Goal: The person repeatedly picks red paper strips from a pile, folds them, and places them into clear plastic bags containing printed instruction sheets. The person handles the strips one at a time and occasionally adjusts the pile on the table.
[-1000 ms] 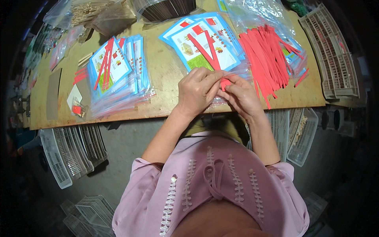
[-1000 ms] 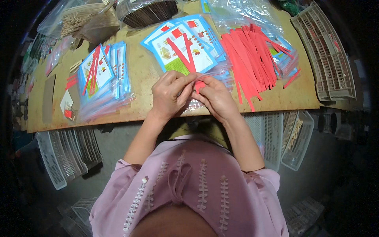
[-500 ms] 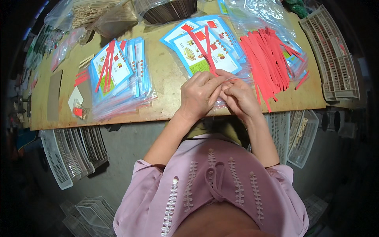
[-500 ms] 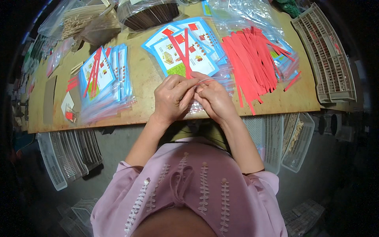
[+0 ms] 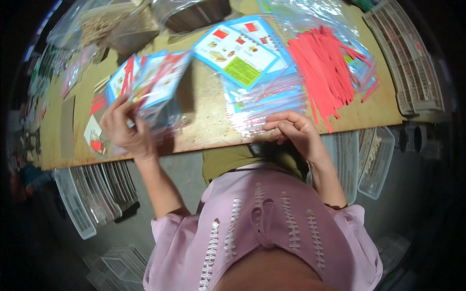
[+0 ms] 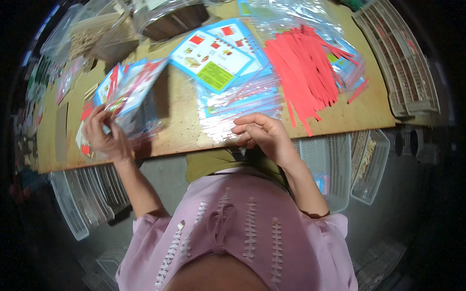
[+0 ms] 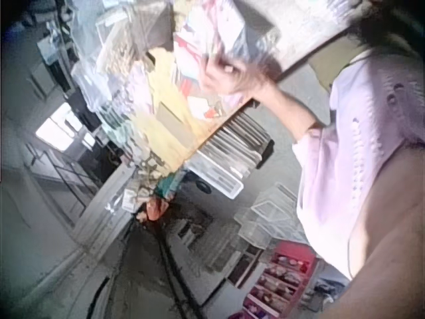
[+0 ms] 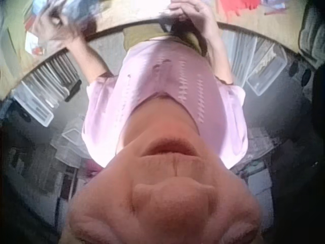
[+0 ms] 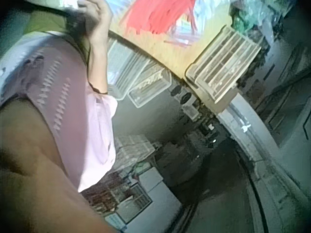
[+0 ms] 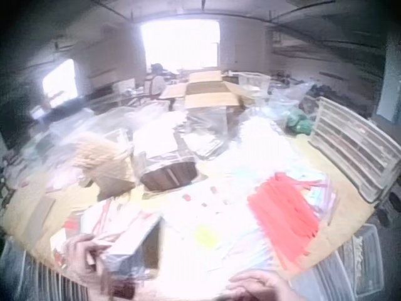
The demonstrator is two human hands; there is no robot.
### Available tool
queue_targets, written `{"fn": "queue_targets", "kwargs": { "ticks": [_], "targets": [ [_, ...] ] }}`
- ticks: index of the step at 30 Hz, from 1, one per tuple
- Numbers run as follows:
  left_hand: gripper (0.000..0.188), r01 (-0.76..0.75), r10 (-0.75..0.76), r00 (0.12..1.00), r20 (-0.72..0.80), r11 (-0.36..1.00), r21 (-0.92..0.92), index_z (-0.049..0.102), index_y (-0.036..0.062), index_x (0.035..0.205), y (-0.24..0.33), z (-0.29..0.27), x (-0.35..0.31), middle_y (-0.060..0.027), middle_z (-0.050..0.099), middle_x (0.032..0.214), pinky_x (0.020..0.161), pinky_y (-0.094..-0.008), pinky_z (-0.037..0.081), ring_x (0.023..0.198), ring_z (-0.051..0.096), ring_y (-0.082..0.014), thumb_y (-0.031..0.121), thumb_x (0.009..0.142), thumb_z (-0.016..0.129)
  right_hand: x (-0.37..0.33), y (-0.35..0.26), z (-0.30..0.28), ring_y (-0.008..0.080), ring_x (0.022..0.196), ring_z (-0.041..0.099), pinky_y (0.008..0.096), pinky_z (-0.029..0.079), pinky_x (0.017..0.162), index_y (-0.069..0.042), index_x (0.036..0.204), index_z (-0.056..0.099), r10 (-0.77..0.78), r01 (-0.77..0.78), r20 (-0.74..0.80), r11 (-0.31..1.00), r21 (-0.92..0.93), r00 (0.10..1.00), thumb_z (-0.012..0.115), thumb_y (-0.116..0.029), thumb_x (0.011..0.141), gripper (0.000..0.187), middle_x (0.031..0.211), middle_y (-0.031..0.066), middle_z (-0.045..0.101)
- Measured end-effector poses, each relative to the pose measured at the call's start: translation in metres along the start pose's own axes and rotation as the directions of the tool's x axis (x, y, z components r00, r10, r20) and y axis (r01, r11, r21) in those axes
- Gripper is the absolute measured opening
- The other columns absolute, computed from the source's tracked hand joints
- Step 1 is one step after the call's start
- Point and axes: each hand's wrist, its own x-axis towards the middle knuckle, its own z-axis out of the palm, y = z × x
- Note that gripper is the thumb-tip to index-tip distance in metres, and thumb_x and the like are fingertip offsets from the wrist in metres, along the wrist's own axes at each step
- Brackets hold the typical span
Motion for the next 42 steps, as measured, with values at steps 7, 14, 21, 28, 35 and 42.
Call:
{"fn": "queue_targets", "kwargs": {
  "ticks": [7,14,21,28,35,42],
  "targets": [
    [0.027,0.256,-0.238,0.777,0.583,0.965,0.053,0.062,0.0019,0.082,-0.061,-0.011,-0.043,-0.0145,0.064,0.081,0.079,-0.0432,0.046,0.084,0.059,-0.0342,-0.014,0.065,0.048,0.007,-0.003,-0.036,0.0095,0.078,0.065,0.0230,0.048,0.064,-0.001,0.108,0.066,-0.317,0.212,-0.322,0.923,-0.322,0.892,0.056,-0.007,0.096,0.016,0.095,0.0076,0.070],
    [0.047,0.134,-0.044,0.904,0.425,0.974,-0.184,0.068,0.0046,0.102,0.015,0.017,-0.011,-0.0116,0.067,0.110,0.095,-0.0409,0.045,0.106,0.060,-0.0307,-0.016,0.067,0.045,0.043,-0.026,-0.085,0.0364,0.089,0.062,0.0468,0.050,0.076,0.001,0.097,0.060,-0.640,-0.187,-0.227,0.130,-0.974,0.735,0.071,-0.023,0.079,0.032,0.092,0.0182,0.062],
    [0.029,-0.029,0.307,0.842,0.443,0.847,-0.531,0.067,0.0069,0.092,0.105,0.073,0.013,-0.0089,0.068,0.098,0.086,-0.0394,0.048,0.097,0.061,-0.0290,-0.008,0.069,0.061,0.064,-0.019,-0.103,0.0397,0.088,0.063,0.0489,0.051,0.077,0.002,0.085,0.061,-0.621,-0.311,-0.338,0.155,-0.938,0.708,0.066,-0.012,0.078,0.017,0.088,0.0217,0.063],
    [0.021,-0.046,0.431,0.829,0.356,0.687,-0.725,0.069,0.0074,0.086,0.149,0.130,0.050,-0.0097,0.068,0.088,0.077,-0.0409,0.051,0.087,0.063,-0.0299,-0.004,0.073,0.057,0.055,-0.031,-0.103,0.0389,0.090,0.064,0.0492,0.051,0.076,0.001,0.086,0.062,-0.536,-0.261,-0.381,0.288,-0.921,0.754,0.065,-0.016,0.079,0.018,0.092,0.0213,0.065],
    [0.018,0.051,0.409,0.791,0.455,0.698,-0.715,0.070,0.0085,0.087,0.150,0.164,0.017,-0.0102,0.067,0.084,0.071,-0.0428,0.052,0.081,0.064,-0.0319,0.001,0.077,0.058,0.064,-0.026,-0.098,0.0384,0.084,0.064,0.0447,0.051,0.074,0.002,0.085,0.060,-0.529,-0.289,-0.336,0.173,-0.942,0.780,0.064,-0.018,0.079,0.021,0.086,0.0210,0.066],
    [0.017,0.123,0.425,0.743,0.517,0.672,-0.730,0.069,0.0058,0.090,0.147,0.165,0.010,-0.0117,0.068,0.088,0.071,-0.0364,0.052,0.082,0.067,-0.0285,-0.002,0.078,0.060,0.065,-0.029,-0.135,0.0130,0.066,0.064,0.0264,0.053,0.060,0.001,0.091,0.058,-0.320,0.137,-0.502,0.920,-0.367,0.803,0.064,-0.007,0.089,0.010,0.080,0.0094,0.066]
  ]
}}
